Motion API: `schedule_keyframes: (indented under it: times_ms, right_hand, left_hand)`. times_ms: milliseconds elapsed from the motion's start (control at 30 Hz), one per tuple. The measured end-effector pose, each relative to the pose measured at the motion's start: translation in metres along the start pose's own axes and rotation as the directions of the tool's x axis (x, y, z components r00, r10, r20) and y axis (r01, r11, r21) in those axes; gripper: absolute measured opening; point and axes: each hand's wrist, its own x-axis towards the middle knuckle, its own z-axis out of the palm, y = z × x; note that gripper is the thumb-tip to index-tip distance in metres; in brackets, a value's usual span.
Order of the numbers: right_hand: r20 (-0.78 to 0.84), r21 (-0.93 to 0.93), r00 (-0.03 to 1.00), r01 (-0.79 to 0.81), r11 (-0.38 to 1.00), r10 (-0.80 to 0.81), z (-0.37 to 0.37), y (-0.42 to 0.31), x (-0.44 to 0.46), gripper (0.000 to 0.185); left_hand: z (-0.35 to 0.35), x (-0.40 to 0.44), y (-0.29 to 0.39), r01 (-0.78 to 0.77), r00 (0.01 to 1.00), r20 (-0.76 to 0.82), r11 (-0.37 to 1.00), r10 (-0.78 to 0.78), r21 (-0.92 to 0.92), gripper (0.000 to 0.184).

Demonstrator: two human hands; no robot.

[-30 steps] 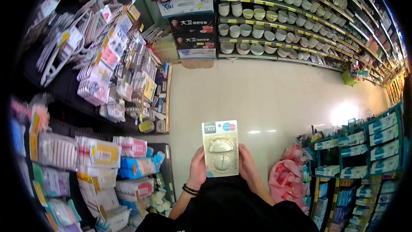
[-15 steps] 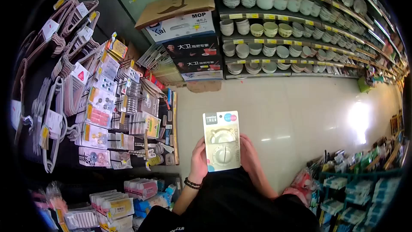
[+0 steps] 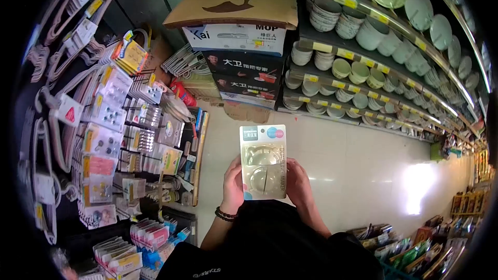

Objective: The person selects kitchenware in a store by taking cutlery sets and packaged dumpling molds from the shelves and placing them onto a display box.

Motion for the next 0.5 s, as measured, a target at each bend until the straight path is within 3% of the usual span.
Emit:
schedule_keyframes:
  times_ms: [100, 200, 233, 367, 467, 500]
  right_hand:
    - [0.002, 0.037, 0.999, -0.038, 0.999, 0.038, 0.016, -0.034, 0.062, 0.027]
    - [0.020, 0.011, 1.000, -0.009, 1.000, 0.009, 0.018, -0.067, 0.125, 0.026]
    - [0.015, 0.006, 1.000, 0.001, 1.000, -0.001, 0.036, -0.086, 0.141, 0.026]
    - [0.032, -0.065, 0.998, 0.047, 0.997, -0.045, 0.066, -0.138, 0.211, 0.029]
    - [-0.006, -0.018, 0.991, 0.133, 0.991, -0.133, 0.098, -0.173, 0.255, 0.033]
    - [0.012, 0.016, 0.992, 0.128, 0.992, -0.128, 0.099, -0.183, 0.273, 0.039]
  left_hand:
    - [0.011, 0.069, 0.013, -0.003, 0.998, -0.055, 0.999, 0.001, -0.032, 0.051]
    - [0.024, 0.146, 0.029, -0.053, 0.998, 0.015, 0.995, 0.055, -0.085, 0.056]
    - [0.023, 0.165, 0.037, 0.017, 1.000, -0.004, 0.995, -0.018, -0.098, 0.060]
    - [0.059, 0.249, 0.072, -0.105, 0.992, 0.053, 0.984, 0.113, -0.141, 0.061]
    - [0.079, 0.291, 0.098, -0.169, 0.982, 0.081, 0.985, 0.170, -0.017, 0.060]
    - [0.083, 0.301, 0.111, -0.191, 0.977, 0.111, 0.976, 0.179, 0.101, 0.054]
